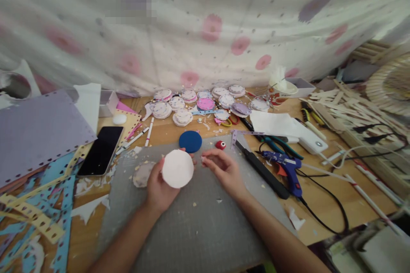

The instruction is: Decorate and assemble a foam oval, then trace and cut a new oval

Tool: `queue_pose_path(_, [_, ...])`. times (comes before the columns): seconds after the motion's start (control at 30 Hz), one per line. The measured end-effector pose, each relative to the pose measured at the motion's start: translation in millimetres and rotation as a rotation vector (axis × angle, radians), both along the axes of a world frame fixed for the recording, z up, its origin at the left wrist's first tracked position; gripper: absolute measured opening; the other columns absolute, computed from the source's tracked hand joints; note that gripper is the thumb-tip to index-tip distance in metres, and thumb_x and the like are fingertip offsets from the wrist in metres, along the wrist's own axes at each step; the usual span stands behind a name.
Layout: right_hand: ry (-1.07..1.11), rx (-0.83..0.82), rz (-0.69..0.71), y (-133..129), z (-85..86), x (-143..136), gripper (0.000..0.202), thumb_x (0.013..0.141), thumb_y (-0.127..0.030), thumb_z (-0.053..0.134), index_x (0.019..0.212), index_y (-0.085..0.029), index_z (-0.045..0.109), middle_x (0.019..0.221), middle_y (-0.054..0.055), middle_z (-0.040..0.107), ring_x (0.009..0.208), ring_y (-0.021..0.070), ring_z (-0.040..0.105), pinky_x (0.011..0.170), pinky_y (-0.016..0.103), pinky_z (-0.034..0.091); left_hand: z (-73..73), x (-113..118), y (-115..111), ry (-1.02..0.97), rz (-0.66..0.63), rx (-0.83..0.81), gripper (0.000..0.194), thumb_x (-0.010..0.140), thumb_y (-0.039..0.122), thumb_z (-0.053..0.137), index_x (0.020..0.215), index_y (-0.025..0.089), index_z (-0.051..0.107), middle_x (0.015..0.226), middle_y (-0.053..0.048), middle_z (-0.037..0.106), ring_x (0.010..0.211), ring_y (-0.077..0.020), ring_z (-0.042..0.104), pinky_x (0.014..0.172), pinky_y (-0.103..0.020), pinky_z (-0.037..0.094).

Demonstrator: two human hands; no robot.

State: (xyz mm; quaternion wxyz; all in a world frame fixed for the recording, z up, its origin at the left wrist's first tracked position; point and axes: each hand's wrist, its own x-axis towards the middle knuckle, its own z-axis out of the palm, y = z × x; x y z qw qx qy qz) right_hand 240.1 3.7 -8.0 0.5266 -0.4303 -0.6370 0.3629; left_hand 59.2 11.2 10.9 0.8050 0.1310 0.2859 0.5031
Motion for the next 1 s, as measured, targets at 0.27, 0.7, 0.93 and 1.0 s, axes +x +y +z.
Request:
queue_pose_path(0.27, [0.187,0.061,0.047,-14.4,9.9,-5.1,0.019,0.085,-0.016,0.062,0.103,-0.024,0.064,0.095,0.006,0.066,0.089,0.0170,0.063,0.079,0.033,0.056,-18.0,3.8,-4.3,0.035,-0.174,0.110,0.057,0.074,0.043,0.070,0.125,0.022,0.056,0.121,-0.011,0.064,0.115,-0.0331,0.058,0.097,-0.042,0.044])
queue_pose_path(0.7, [-0.075,0.214,0.082,-22.1,13.8,-5.5,0.031,0.082,-0.003,0.061,0.105,-0.025,0.063,0.098,0.005,0.065,0.092,0.0173,0.063,0.082,0.035,0.054,-16.1,2.4,-3.0,0.085,-0.275,0.282,0.073,0.057,0.048,0.084,0.120,0.025,0.058,0.129,-0.013,0.057,0.118,-0.0364,0.053,0.091,-0.040,0.048])
queue_pose_path(0.93, [-0.115,0.257,0.094,-24.5,19.1,-4.9,0.033,0.082,-0.001,0.061,0.108,-0.021,0.062,0.096,0.006,0.064,0.090,0.0169,0.063,0.084,0.034,0.054,-18.4,2.0,-2.8,0.060,-0.288,0.285,0.075,0.055,0.047,0.085,0.120,0.025,0.057,0.125,-0.011,0.060,0.117,-0.0325,0.055,0.087,-0.034,0.051])
queue_pose_path(1.0, [-0.127,0.243,0.088,-23.6,21.4,-5.2,0.032,0.081,-0.002,0.062,0.108,-0.020,0.063,0.096,0.007,0.064,0.090,0.0169,0.063,0.083,0.033,0.054,-19.6,1.6,-2.8,0.041,-0.298,0.285,0.076,0.054,0.047,0.086,0.120,0.025,0.056,0.126,-0.010,0.059,0.115,-0.0309,0.057,0.087,-0.033,0.051])
